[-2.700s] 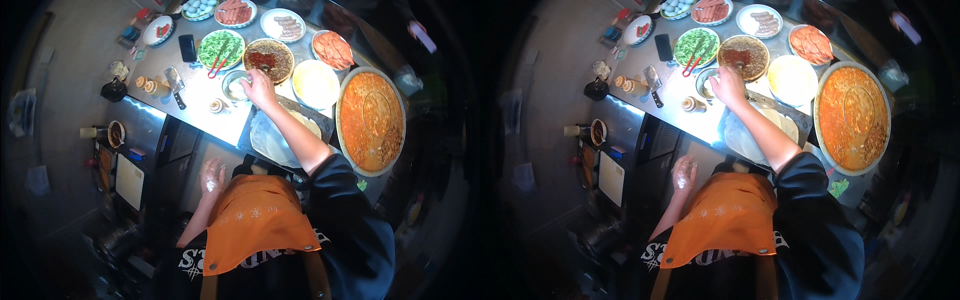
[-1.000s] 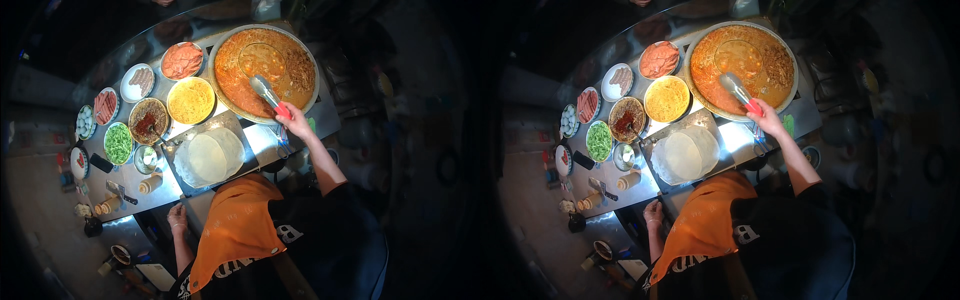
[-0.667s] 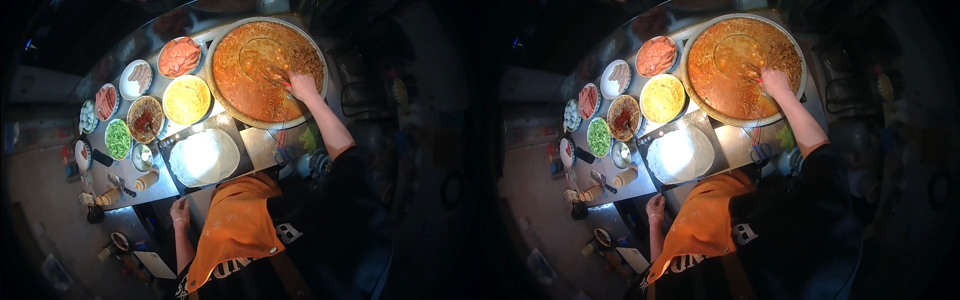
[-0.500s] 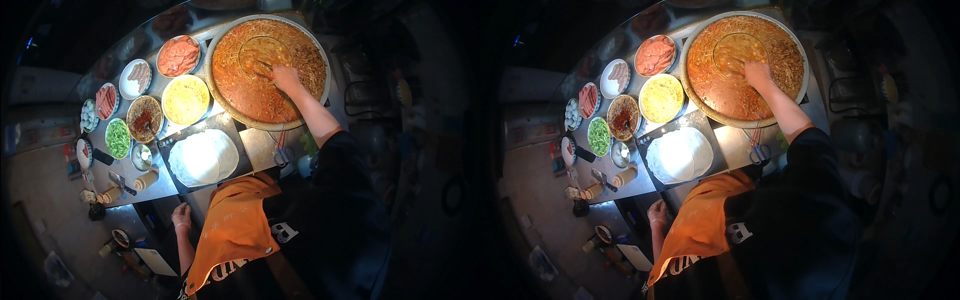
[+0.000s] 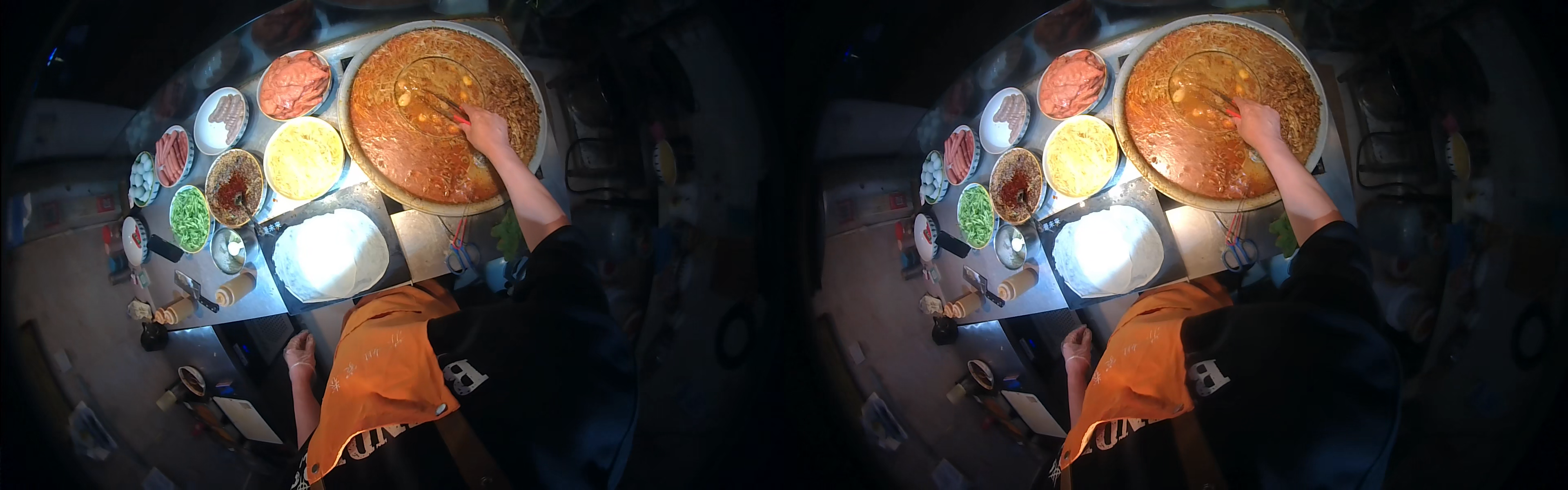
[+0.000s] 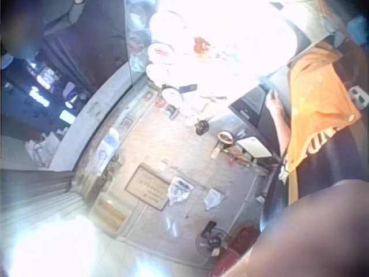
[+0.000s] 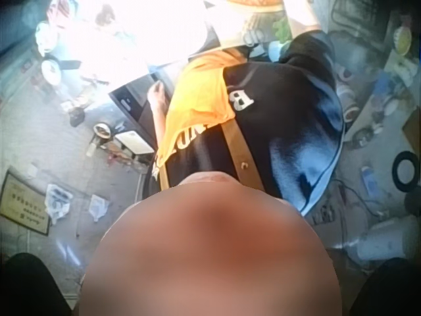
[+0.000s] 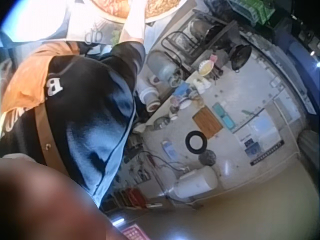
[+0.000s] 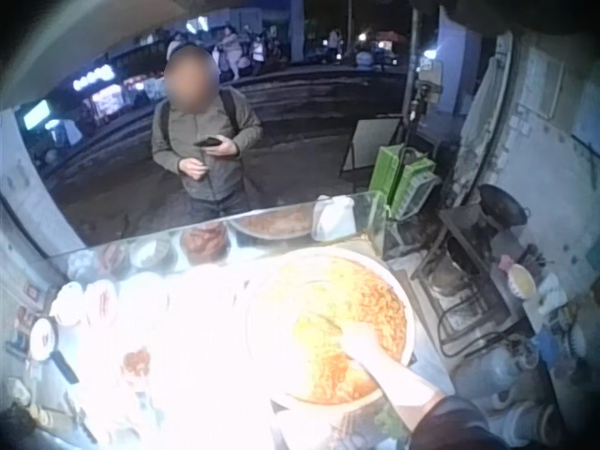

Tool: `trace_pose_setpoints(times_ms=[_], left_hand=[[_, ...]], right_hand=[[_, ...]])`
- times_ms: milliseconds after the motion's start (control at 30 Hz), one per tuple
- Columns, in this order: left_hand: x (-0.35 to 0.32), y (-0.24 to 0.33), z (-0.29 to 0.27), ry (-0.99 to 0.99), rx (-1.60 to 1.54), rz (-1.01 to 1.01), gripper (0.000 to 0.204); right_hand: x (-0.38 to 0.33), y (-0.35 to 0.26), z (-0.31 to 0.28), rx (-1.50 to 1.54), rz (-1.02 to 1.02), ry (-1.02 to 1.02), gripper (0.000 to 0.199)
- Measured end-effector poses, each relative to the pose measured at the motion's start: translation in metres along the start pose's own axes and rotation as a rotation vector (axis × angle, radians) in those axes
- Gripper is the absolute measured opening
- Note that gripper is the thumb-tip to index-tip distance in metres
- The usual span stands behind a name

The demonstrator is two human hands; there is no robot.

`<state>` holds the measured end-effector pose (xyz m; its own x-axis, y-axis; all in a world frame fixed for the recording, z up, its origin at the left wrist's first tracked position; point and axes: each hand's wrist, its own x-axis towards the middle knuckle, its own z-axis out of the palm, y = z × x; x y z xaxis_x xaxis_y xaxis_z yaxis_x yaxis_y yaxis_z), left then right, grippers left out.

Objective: The person prepares a wrap by placing a flatbread on the counter, adding cooked noodles and sauce, then folding and rolling it into a cylindrical shape. The person repeats the process with a second wrap, using tongs to transfer noodles and a squeeze bottle to add sauce.

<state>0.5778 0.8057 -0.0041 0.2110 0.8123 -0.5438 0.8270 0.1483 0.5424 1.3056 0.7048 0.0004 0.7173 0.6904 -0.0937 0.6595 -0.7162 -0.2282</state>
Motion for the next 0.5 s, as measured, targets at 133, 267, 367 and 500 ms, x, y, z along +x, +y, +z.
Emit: trace_pose_setpoints(times_ms=[133,267,367,500], left_hand=[[0.005,-0.003,0.008,-0.014,-0.004,0.010,0.029],[0.008,-0.003,0.012,-0.017,-0.072,-0.069,0.029],[0.005,-0.002,0.012,-0.019,-0.057,-0.043,0.028],[-0.003,0.001,0.012,-0.006,-0.028,-0.032,0.027]], right_hand=[[-0.007,0.004,-0.008,-0.032,0.010,-0.016,0.049],[0.000,-0.011,-0.016,-0.053,-0.029,0.016,0.042],[0.016,-0.027,-0.017,-0.121,-0.008,-0.056,0.035],[0.028,-0.035,-0.017,-0.178,0.073,-0.218,0.025]])
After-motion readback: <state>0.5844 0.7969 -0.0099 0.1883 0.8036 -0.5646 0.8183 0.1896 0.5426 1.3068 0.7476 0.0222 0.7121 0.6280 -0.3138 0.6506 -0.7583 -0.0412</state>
